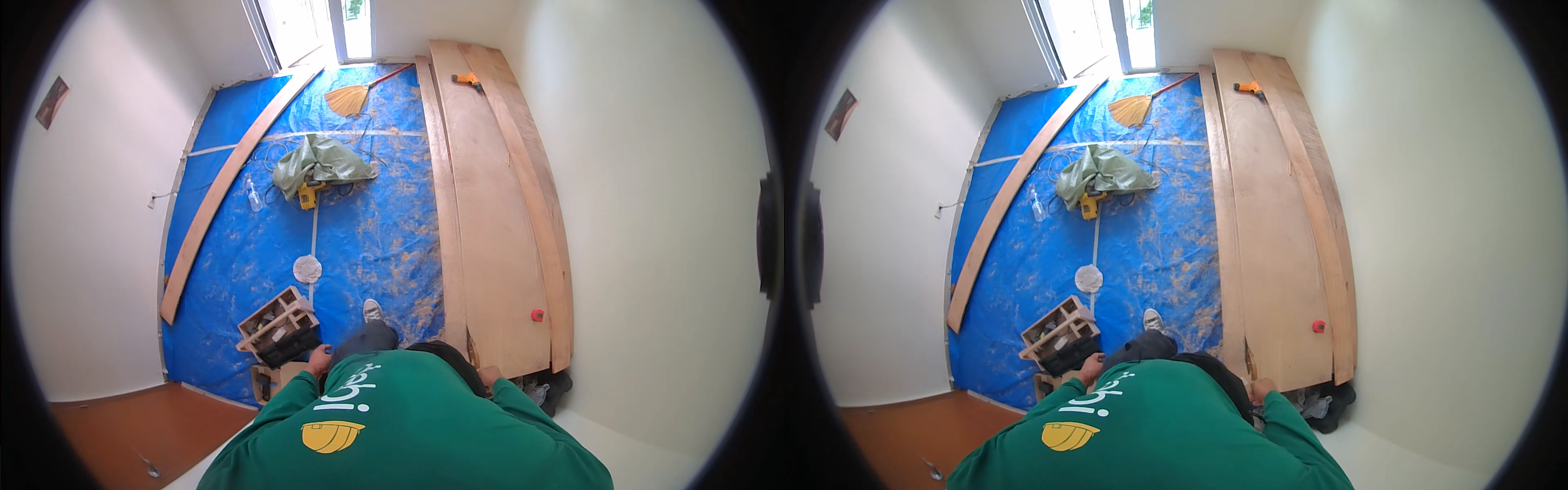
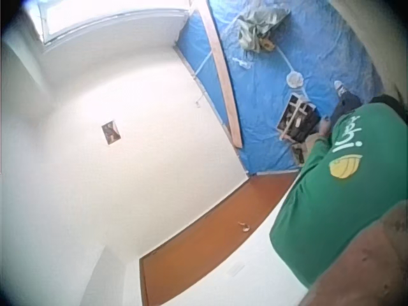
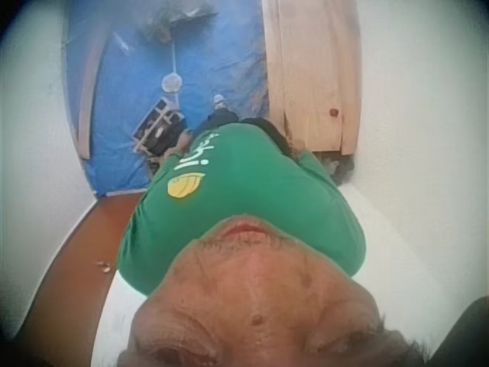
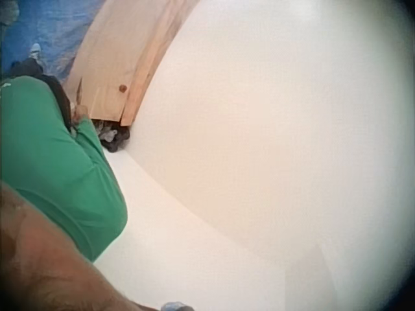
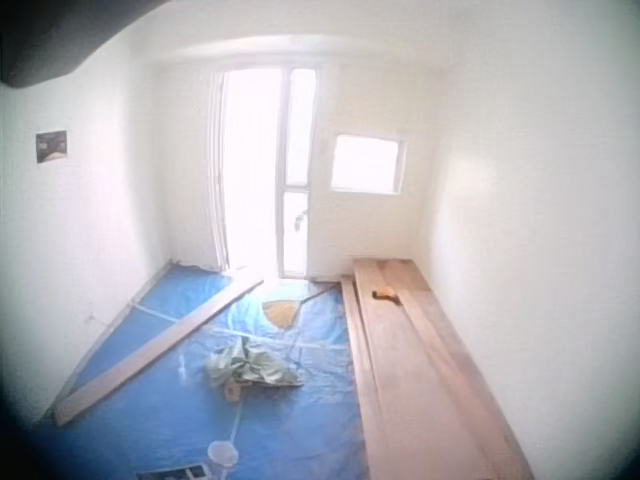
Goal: The person cuts a piece of plywood with a hand saw, measures it with a tape measure, marks it with a pencil, and uses a cordless drill to fasten it to a wall. The person also moves a broom and other items to access the work area.
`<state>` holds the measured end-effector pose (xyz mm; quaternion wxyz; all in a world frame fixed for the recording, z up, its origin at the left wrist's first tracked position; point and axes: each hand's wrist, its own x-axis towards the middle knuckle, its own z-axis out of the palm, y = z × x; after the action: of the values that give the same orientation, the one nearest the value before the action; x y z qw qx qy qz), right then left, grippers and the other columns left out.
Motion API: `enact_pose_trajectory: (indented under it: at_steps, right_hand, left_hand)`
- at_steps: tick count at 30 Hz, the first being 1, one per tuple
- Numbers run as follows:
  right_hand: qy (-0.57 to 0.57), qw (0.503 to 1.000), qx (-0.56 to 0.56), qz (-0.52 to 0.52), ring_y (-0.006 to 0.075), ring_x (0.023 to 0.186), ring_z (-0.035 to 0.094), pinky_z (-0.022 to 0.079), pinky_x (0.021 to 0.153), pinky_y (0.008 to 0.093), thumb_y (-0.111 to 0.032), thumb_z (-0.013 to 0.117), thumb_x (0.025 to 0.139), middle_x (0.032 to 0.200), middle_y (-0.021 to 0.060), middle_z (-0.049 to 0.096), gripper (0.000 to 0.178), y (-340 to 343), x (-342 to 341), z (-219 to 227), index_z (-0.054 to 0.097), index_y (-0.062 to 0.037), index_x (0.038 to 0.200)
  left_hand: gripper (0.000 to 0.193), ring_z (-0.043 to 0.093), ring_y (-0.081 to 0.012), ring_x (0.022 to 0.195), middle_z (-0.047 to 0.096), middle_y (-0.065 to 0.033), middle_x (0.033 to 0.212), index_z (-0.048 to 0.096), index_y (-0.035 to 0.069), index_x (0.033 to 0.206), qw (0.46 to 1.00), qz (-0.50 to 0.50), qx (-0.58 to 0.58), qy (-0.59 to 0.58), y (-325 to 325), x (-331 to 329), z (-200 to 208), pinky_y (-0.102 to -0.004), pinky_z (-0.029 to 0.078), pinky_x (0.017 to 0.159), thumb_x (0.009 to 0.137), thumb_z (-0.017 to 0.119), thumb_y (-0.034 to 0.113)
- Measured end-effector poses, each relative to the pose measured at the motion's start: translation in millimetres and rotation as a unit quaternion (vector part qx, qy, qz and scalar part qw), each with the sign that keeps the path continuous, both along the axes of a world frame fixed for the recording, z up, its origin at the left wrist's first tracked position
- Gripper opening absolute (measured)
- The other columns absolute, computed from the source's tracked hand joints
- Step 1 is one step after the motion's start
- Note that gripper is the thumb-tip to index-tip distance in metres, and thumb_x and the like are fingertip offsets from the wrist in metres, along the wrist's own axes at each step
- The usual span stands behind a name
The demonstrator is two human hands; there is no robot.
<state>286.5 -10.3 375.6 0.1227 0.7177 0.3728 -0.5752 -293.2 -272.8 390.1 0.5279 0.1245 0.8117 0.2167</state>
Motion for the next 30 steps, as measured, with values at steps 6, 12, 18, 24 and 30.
enact_pose_trajectory:
  at_steps: [6,12,18,24,30]
  right_hand:
    - [0.12,0.974,0.134,-0.134,0.0236,0.069,0.075,0.058,0.055,0.0358,-0.024,0.062,0.104,0.093,0.0103,0.073,0.028,210,-221,97,0.07,-0.0032,0.121]
    - [0.174,0.982,0.072,0.003,0.018,0.078,0.07,0.059,0.063,0.0393,-0.028,0.069,0.101,0.092,0.0053,0.073,0.031,352,-347,82,0.073,-0.0074,0.124]
    - [0.028,0.99,0.034,0.136,0.0293,0.084,0.074,0.06,0.067,0.0482,-0.029,0.076,0.096,0.099,0.0127,0.078,0.029,536,-344,39,0.08,-0.0051,0.112]
    - [0.006,0.686,0.218,0.694,0.034,0.089,0.078,0.064,0.066,0.049,-0.027,0.069,0.102,0.104,0.0154,0.079,0.029,757,-345,62,0.077,-0.0021,0.113]
    - [0.127,0.988,0.089,-0.023,0.0201,0.073,0.076,0.059,0.06,0.0379,-0.027,0.063,0.103,0.092,0.0074,0.073,0.027,1020,-526,96,0.069,-0.0072,0.12]
  left_hand:
    - [0.056,0.066,-0.0192,0.093,0.069,-0.0085,0.121,0.061,0.007,0.148,0.997,0.064,-0.009,-0.052,175,-191,66,-0.0396,0.057,0.076,0.103,0.072,0.039]
    - [0.058,0.07,-0.0224,0.102,0.071,-0.0093,0.126,0.054,0.009,0.153,0.979,0.187,0.083,-0.006,343,-323,81,-0.0395,0.059,0.079,0.105,0.072,0.037]
    - [0.06,0.071,-0.0236,0.1,0.071,-0.0087,0.125,0.056,0.008,0.153,0.972,0.22,0.069,-0.049,498,-320,72,-0.0399,0.059,0.078,0.104,0.072,0.038]
    - [0.057,0.071,-0.0232,0.105,0.072,-0.01,0.128,0.059,0.005,0.15,0.988,0.123,0.019,-0.087,624,-268,98,-0.0392,0.058,0.084,0.104,0.072,0.036]
    - [0.054,0.07,-0.0229,0.11,0.073,-0.0113,0.13,0.061,0.002,0.148,0.99,0.12,0.015,-0.073,803,-339,122,-0.0385,0.057,0.09,0.105,0.071,0.034]
